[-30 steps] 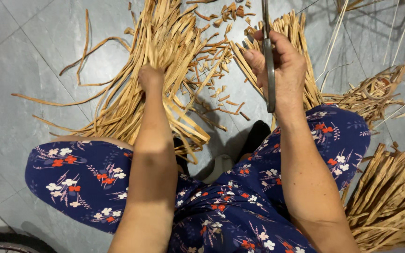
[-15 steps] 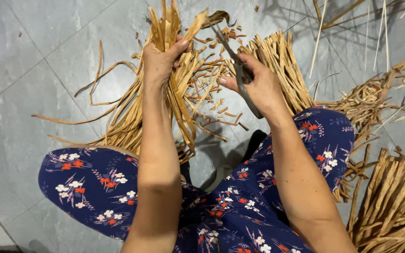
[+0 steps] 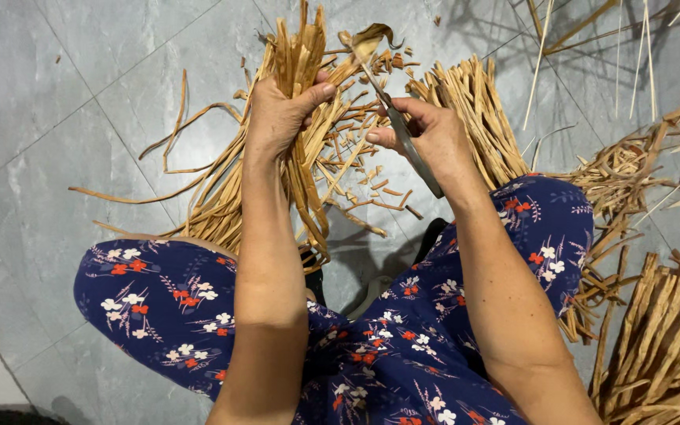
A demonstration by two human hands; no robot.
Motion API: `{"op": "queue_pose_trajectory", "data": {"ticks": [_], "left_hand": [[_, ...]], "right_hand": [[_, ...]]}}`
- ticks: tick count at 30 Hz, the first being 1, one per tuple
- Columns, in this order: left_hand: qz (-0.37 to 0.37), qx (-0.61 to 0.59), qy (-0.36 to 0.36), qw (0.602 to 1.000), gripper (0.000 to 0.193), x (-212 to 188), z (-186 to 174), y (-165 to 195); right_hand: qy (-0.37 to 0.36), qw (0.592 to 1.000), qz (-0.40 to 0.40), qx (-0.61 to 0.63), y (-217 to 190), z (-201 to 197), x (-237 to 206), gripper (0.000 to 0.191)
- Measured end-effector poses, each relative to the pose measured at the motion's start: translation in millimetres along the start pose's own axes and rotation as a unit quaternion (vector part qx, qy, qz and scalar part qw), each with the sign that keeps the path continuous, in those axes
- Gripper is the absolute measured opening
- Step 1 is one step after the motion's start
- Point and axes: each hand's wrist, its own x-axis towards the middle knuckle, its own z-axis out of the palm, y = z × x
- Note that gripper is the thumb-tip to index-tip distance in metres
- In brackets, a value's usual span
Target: The person sits on the tiled floor surrounded by bundles of dried palm leaves and uses scissors to trim the ends off the leaves. They hold a bundle in one hand, cut pieces off with the scissors, and drop the trimmed pieces onto the floor, working through the pile one bundle at a time.
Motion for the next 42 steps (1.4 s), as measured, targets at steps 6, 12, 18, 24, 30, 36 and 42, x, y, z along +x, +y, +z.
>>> {"op": "queue_pose_trajectory", "data": {"ticks": [6, 12, 18, 24, 30, 36, 42], "left_hand": [[-0.019, 0.035, 0.029, 0.999, 0.021, 14, -15, -18], [0.035, 0.244, 0.198, 0.949, 0.017, 38, -43, -54], [-0.056, 0.200, 0.227, 0.951, 0.038, 68, -46, -99], [-0.173, 0.372, 0.215, 0.886, 0.044, 88, -42, -168], [-0.195, 0.380, 0.222, 0.877, 0.042, 83, -37, -215], [-0.248, 0.365, 0.223, 0.869, 0.042, 79, -31, -210], [-0.209, 0.393, 0.195, 0.874, 0.040, 81, -33, -212]], "right_hand": [[0.042, 0.994, 0.020, 0.097, -1, 4, 4, 0.036], [0.058, 0.995, 0.006, 0.083, 6, 1, 3, 0.036], [0.057, 0.994, 0.000, 0.088, 9, 0, 11, 0.041], [0.058, 0.997, 0.013, 0.049, 14, 2, 21, 0.045], [0.069, 0.996, 0.059, 0.007, 14, 7, 31, 0.053], [0.052, 0.995, 0.077, 0.034, 8, 8, 32, 0.056], [0.055, 0.996, 0.070, -0.004, 2, 6, 28, 0.056]]}}
